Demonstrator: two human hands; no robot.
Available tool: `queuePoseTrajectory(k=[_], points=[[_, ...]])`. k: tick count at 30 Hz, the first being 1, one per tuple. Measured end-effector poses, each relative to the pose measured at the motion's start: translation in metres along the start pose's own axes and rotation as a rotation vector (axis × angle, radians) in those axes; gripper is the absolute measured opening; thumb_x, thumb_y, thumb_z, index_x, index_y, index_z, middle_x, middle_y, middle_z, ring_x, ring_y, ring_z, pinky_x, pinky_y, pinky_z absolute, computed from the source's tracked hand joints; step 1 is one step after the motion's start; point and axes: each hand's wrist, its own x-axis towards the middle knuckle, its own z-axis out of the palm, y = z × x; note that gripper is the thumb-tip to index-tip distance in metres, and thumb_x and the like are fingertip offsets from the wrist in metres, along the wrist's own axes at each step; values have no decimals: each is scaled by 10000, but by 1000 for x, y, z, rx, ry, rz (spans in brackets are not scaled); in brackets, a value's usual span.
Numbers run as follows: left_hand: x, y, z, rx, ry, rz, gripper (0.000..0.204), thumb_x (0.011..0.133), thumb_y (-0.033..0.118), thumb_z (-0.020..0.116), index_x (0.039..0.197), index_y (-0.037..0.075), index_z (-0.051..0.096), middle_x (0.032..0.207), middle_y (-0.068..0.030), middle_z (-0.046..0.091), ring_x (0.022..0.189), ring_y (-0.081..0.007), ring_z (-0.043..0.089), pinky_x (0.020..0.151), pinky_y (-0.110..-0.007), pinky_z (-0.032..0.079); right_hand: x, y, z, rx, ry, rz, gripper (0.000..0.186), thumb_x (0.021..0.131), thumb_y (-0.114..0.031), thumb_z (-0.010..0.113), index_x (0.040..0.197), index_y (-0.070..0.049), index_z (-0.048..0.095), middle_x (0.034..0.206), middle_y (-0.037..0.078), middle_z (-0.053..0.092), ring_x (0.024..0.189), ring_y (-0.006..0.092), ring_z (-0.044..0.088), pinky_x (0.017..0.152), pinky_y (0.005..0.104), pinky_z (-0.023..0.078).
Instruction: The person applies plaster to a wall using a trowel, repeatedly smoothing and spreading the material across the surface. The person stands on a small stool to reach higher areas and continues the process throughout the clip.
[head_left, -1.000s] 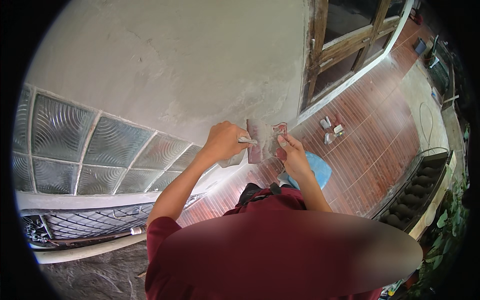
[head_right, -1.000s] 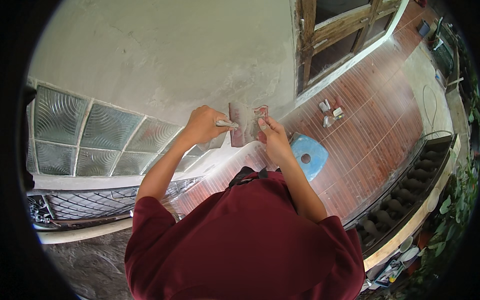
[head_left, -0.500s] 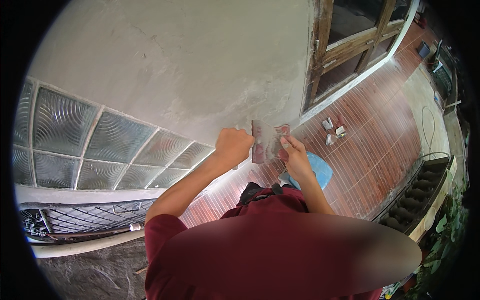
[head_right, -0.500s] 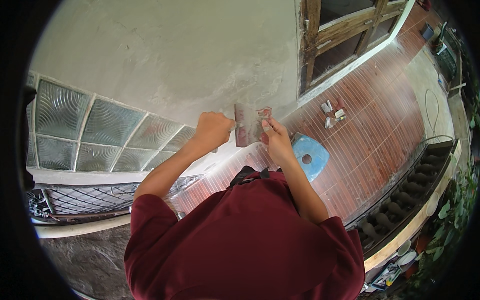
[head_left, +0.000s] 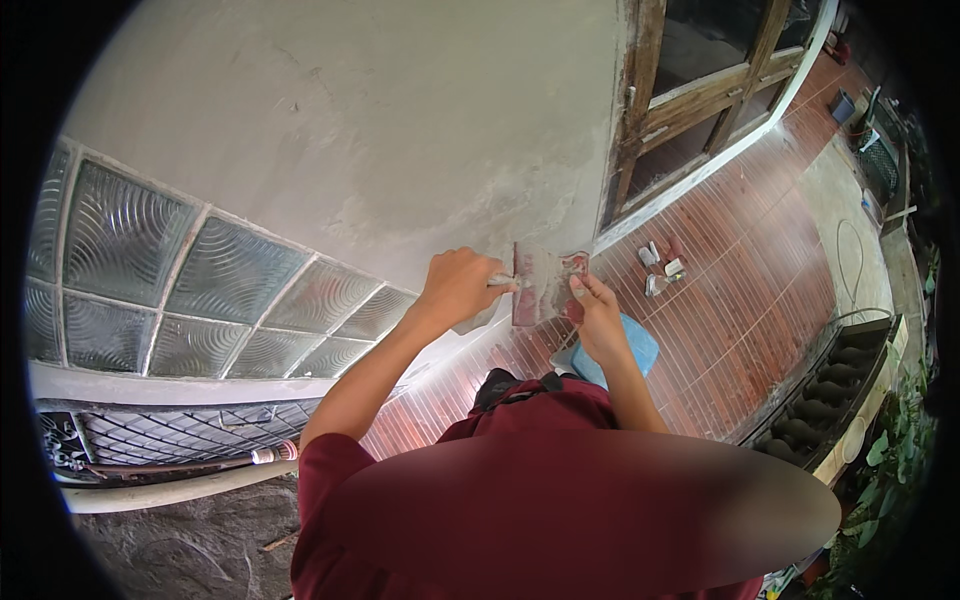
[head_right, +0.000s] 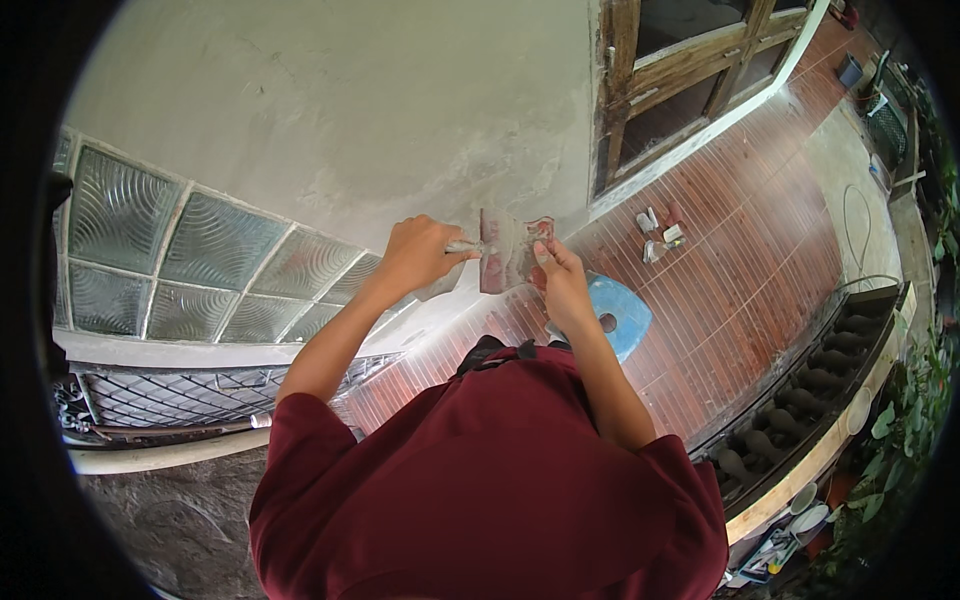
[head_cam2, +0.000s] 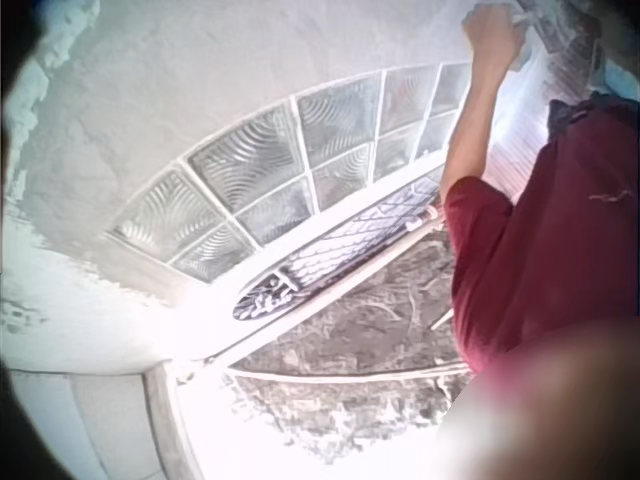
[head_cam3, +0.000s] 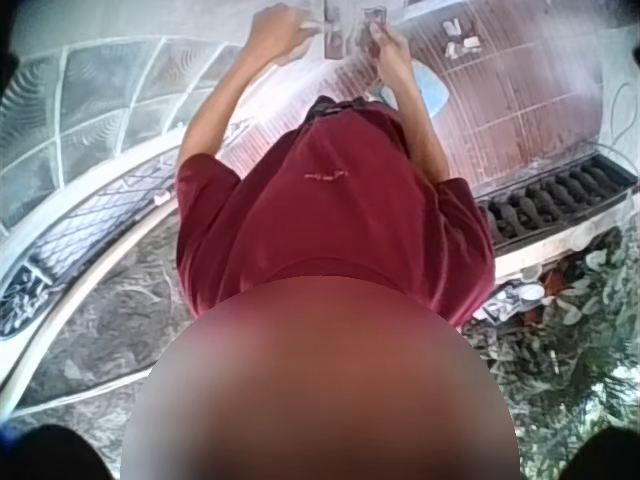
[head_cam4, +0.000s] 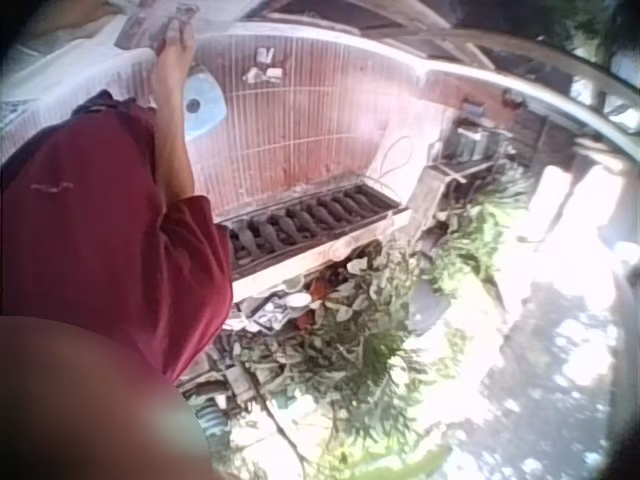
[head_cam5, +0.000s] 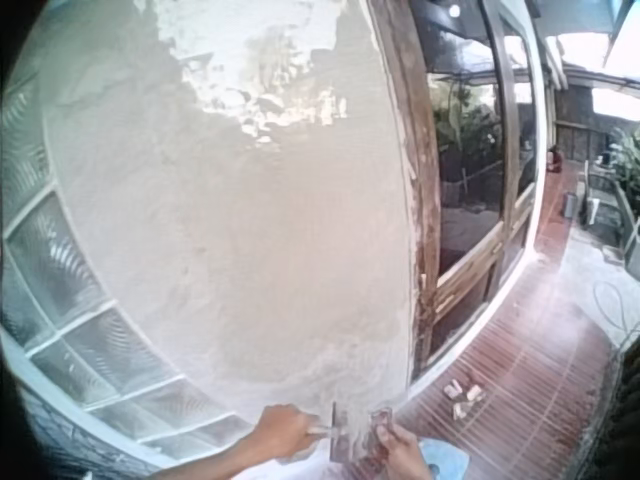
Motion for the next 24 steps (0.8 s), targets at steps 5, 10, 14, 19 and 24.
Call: queuePoseTrajectory(k=[5, 10, 14, 19, 24], points=[[-4, -39, 21, -880, -141, -365, 402, 816, 429, 689, 949, 49, 677, 802, -139, 676, 671, -279, 645, 638, -384, 522, 0, -1, -8, 125, -10, -13, 174, 950, -161, 544, 1083, -65, 601, 850, -40, 622, 658, 52, 559, 603, 208, 447], [-43, -59, 86, -2308, 75, -448, 587, 878, 507, 573, 1149, -14, 568, 1199, -223, 558, 980, -283, 614, 774, -395, 545, -5, -8, -22, 201, 113, -14, 168, 949, -132, 540, 1088, -62, 601, 845, -51, 609, 606, 30, 515, 588, 203, 436], [-77, -41, 127, -2568, 231, -157, 608, 895, 494, 532, 1218, -21, 519, 1368, -237, 411, 1222, -349, 473, 914, -441, 510, -7, -12, -33, 185, 186, -3, 166, 952, -132, 532, 1092, -72, 599, 856, -50, 613, 621, 35, 533, 594, 206, 458], [-89, -15, 142, -2494, 374, -336, 496, 904, 284, 560, 1275, -31, 462, 1308, -217, 477, 1276, -348, 421, 981, -446, 468, -3, -8, -40, 230, 162, -17, 177, 955, -131, 521, 1108, -65, 581, 884, -34, 628, 656, 44, 567, 621, 208, 488], [-89, -17, 126, -2280, 268, -619, 483, 843, 44, 618, 1285, -14, 432, 1069, -147, 605, 1080, -297, 582, 906, -427, 511, -3, -4, -42, 218, 136, 4, 189, 962, -140, 506, 1118, -52, 568, 940, -5, 639, 687, 67, 590, 664, 239, 511]])
